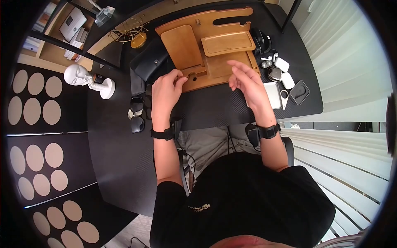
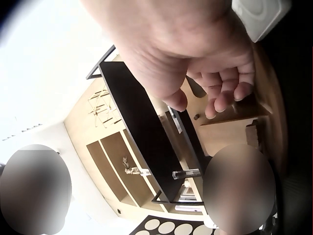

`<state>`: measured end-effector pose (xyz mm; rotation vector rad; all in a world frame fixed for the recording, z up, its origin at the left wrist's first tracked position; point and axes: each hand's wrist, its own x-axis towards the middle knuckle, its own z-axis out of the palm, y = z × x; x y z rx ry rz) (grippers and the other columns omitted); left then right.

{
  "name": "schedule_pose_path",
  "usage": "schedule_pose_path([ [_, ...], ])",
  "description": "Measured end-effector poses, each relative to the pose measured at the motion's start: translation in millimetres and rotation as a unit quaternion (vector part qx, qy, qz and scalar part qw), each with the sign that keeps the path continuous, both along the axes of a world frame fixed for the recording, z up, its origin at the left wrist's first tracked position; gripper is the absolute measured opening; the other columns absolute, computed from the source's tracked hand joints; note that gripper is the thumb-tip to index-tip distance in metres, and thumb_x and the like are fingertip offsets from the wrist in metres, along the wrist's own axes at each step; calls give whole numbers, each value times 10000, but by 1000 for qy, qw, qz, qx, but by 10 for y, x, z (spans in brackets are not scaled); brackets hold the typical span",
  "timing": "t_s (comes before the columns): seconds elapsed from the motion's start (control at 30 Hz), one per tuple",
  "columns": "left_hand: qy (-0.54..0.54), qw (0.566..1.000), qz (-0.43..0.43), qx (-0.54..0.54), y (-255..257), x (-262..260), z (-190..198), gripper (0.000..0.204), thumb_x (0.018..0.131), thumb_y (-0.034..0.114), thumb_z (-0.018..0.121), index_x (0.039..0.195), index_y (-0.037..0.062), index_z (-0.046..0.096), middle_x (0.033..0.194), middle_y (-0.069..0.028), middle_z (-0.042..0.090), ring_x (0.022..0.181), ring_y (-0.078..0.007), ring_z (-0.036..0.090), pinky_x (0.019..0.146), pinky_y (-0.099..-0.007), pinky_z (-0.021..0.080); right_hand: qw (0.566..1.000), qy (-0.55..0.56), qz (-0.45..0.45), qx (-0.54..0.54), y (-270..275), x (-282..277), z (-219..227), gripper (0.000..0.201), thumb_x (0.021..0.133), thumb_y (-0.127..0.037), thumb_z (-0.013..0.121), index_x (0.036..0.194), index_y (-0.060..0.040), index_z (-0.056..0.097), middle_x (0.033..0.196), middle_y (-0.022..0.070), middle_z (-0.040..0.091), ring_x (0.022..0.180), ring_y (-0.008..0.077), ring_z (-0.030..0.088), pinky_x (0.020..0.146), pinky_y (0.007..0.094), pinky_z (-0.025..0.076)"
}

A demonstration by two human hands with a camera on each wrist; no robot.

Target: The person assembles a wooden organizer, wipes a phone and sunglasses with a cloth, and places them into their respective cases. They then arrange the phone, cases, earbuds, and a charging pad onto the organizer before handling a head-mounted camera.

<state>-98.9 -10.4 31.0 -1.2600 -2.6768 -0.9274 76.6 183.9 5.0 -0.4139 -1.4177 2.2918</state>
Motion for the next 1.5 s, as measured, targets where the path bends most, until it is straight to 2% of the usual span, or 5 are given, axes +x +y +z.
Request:
schedule_pose_path([
  [0.7,20,998,48,-37,94,-90,59,166,856,232,750,884,72,712,716,-102,699,705,-329,682,626,-406,518,995,14,-41,90,215,338,106,355,1005,-168,616,1290,42,592,751,34,645,716,94,580,704,231,460],
  [0.9,14,997,51,-58,27,-55,150,231,848,255,762,1001,90,711,757,-93,717,732,-318,694,654,-397,531,989,16,-59,137,333,461,205,345,1011,-168,612,1288,36,600,750,32,635,729,96,568,721,239,457],
  [1.03,-13,997,79,-18,-386,-106,283,339,859,190,774,1149,38,686,843,-90,728,755,-185,707,670,-309,525,985,2,-83,152,397,556,276,344,1011,-174,614,1290,28,607,750,30,639,732,96,565,748,252,458],
  [1.1,-30,990,134,-21,-597,-115,329,368,820,245,793,1117,49,699,914,-120,738,834,-290,717,735,-385,551,984,10,-95,151,413,573,278,345,1012,-178,614,1291,25,608,752,30,642,736,96,566,748,251,459],
  [1.5,8,980,174,-94,-1070,169,-160,570,784,225,820,1297,66,629,1398,-228,567,1287,-397,536,1059,-445,454,985,16,-43,165,324,481,249,333,1016,-159,605,1293,26,600,791,33,647,763,94,576,751,245,460],
])
